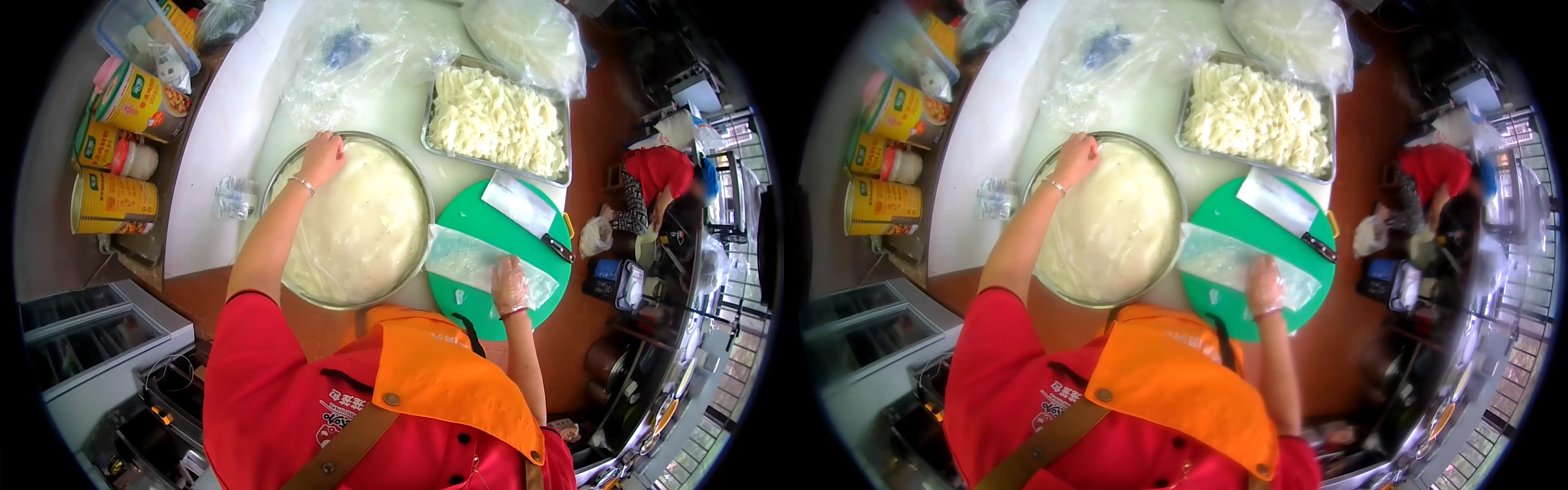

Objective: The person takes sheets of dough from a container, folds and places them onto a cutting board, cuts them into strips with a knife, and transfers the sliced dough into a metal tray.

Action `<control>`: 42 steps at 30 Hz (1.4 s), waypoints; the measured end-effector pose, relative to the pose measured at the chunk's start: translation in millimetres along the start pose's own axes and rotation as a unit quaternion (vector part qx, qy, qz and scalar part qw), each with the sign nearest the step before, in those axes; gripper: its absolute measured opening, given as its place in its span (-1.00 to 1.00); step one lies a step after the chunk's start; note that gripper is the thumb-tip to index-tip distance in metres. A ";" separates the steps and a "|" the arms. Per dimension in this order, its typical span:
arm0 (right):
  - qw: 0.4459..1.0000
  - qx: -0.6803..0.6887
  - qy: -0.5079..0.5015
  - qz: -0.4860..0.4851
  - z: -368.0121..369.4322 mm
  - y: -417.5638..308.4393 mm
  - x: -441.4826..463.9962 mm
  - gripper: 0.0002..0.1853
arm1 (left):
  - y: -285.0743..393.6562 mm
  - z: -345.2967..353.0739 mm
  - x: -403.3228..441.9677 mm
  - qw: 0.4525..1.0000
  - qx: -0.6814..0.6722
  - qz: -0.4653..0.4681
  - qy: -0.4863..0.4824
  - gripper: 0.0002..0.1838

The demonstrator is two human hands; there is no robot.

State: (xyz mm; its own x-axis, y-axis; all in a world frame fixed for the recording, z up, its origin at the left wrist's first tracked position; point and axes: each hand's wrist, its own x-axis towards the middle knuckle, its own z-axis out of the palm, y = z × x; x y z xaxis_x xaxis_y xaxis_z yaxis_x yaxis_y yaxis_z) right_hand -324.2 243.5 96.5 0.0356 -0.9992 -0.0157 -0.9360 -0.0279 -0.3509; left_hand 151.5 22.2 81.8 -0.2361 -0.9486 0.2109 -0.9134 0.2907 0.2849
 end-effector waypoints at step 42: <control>0.918 0.093 -0.074 -0.379 18.2 -213.7 126.5 -0.92 | -13.6 -78.5 -140.0 0.999 0.043 0.009 0.002 -0.75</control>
State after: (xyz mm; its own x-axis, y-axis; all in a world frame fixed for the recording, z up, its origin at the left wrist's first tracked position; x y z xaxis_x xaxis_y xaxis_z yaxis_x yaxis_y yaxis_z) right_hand -113.3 123.6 152.4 0.7120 -0.6798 0.1758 -0.5478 -0.6943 -0.4668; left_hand 223.0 160.9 121.8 -0.2523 -0.9427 0.2183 -0.9341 0.2962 0.1993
